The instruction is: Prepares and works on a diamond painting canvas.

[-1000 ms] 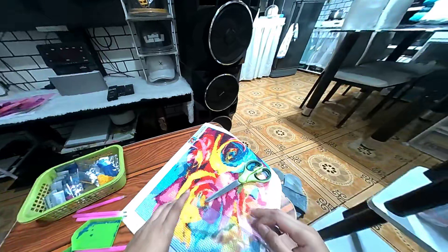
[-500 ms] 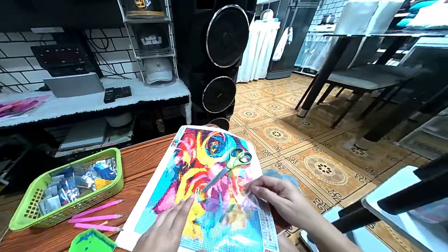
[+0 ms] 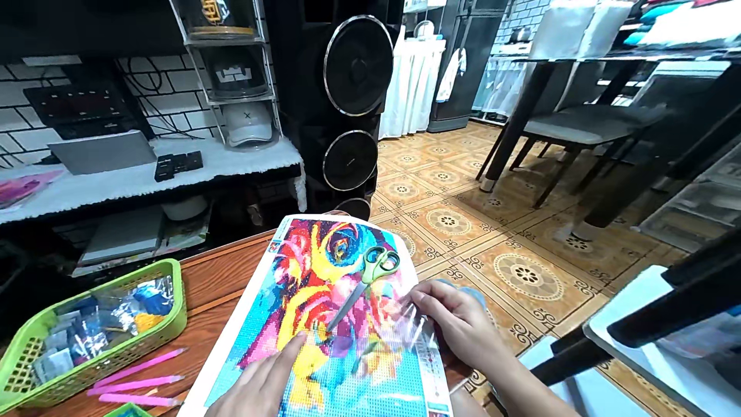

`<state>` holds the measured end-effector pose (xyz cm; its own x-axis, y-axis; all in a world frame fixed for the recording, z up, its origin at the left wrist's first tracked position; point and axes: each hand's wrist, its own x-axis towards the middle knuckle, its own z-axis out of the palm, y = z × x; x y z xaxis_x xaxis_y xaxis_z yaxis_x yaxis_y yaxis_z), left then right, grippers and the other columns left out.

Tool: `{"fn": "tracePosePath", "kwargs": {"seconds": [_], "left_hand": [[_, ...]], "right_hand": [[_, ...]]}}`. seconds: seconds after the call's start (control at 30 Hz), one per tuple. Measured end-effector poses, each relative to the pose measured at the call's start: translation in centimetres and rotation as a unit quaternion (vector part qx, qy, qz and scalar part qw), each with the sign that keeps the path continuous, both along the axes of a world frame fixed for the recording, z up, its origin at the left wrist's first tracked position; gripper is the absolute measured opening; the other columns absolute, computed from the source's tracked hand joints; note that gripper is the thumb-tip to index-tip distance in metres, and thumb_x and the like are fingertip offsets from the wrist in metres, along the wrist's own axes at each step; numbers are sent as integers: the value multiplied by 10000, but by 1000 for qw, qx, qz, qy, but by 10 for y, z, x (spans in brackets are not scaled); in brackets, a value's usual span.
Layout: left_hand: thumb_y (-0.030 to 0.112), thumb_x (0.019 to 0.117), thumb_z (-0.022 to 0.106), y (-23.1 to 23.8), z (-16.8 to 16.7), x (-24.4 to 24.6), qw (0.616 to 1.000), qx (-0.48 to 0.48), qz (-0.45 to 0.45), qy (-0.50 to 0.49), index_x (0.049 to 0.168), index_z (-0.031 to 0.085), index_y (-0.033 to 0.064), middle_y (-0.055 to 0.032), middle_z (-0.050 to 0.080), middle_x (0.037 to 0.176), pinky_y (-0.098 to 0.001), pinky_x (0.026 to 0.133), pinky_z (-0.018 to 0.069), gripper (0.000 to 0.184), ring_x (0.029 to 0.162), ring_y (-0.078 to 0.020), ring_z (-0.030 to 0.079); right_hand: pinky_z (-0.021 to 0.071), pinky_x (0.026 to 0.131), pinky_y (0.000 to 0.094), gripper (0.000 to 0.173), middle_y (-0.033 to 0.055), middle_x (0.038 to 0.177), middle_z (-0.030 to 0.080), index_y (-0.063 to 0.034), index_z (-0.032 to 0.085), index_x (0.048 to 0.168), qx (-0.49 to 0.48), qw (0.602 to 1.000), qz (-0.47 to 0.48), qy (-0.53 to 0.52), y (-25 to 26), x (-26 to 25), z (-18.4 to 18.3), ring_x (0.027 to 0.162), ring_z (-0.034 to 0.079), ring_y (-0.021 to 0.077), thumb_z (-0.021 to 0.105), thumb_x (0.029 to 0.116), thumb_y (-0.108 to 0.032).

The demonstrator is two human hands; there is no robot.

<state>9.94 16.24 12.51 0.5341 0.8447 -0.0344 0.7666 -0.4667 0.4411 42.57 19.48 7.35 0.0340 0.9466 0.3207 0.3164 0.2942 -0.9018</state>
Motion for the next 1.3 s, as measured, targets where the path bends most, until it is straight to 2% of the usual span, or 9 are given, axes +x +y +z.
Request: {"fn": "tracePosePath", "kwargs": {"seconds": [0.23,0.5,0.57,0.7,0.8,0.93,1.07,1.17,1.3], "left_hand": [[617,952,599,31,22,8,998,-48,-4,50,1546,449,84,-170,694,1287,-629,985,500,812,1166,-382,672],[446,822,795,35,-2,44,983,146,-17,-114,1558,405,58,-161,566,1466,-589,1033,482,918,1304,-363,576],[418,847,802,31,-6,44,972,185,-81,-119,1498,498,94,-146,595,1441,-608,1080,439,788,1318,-354,574],[345,994,655,18,-14,41,966,192,-154,-75,1205,750,226,-106,684,1342,-636,1098,394,260,1313,-351,594],[304,1031,612,14,-16,36,972,161,-155,-69,1093,783,182,-62,730,1261,-598,1133,366,219,1278,-296,626],[454,929,727,20,-19,27,977,77,-137,-144,1230,721,76,-127,718,1269,-585,1133,408,483,1252,-310,646],[375,875,808,23,-19,27,981,16,-80,-178,1338,657,53,-130,708,1257,-452,997,548,584,1164,-258,674],[432,874,796,27,-19,28,984,-15,-40,-173,1352,654,81,-92,713,1240,-422,963,565,610,1120,-204,686],[451,868,796,30,-18,29,982,-38,-25,-184,1467,523,42,-99,689,1302,-419,1044,533,775,1199,-197,665]], "right_hand": [[605,732,242,275,-30,870,739,-84,691,1009,17,999,18,25,-2,-2,-3,797,714,61,447,1075,-193],[585,761,218,239,40,979,748,-68,700,1058,182,967,177,-20,-27,0,-5,865,698,36,553,1071,-256],[582,794,247,228,72,957,738,-51,705,1043,187,959,208,-53,-35,-3,-1,881,698,79,574,1065,-237],[562,783,291,190,93,904,734,-39,721,1003,181,952,222,-106,-44,-11,3,844,693,135,594,1043,-175],[549,816,325,199,68,899,742,-67,735,996,188,952,202,-130,-40,-8,-1,836,690,140,601,1038,-209],[542,735,253,224,21,851,709,-90,719,1000,198,961,149,-124,-25,2,-9,762,646,67,579,1043,-260],[568,681,209,248,17,855,711,-62,705,1031,148,975,123,-109,-14,5,-7,752,666,36,542,1069,-245],[567,655,205,258,6,864,711,-76,706,1067,118,983,81,-114,-11,4,-12,739,665,31,533,1078,-267],[582,634,191,256,-3,896,705,-74,720,1032,98,990,38,-93,-11,4,-14,750,674,24,553,1062,-265]]}}
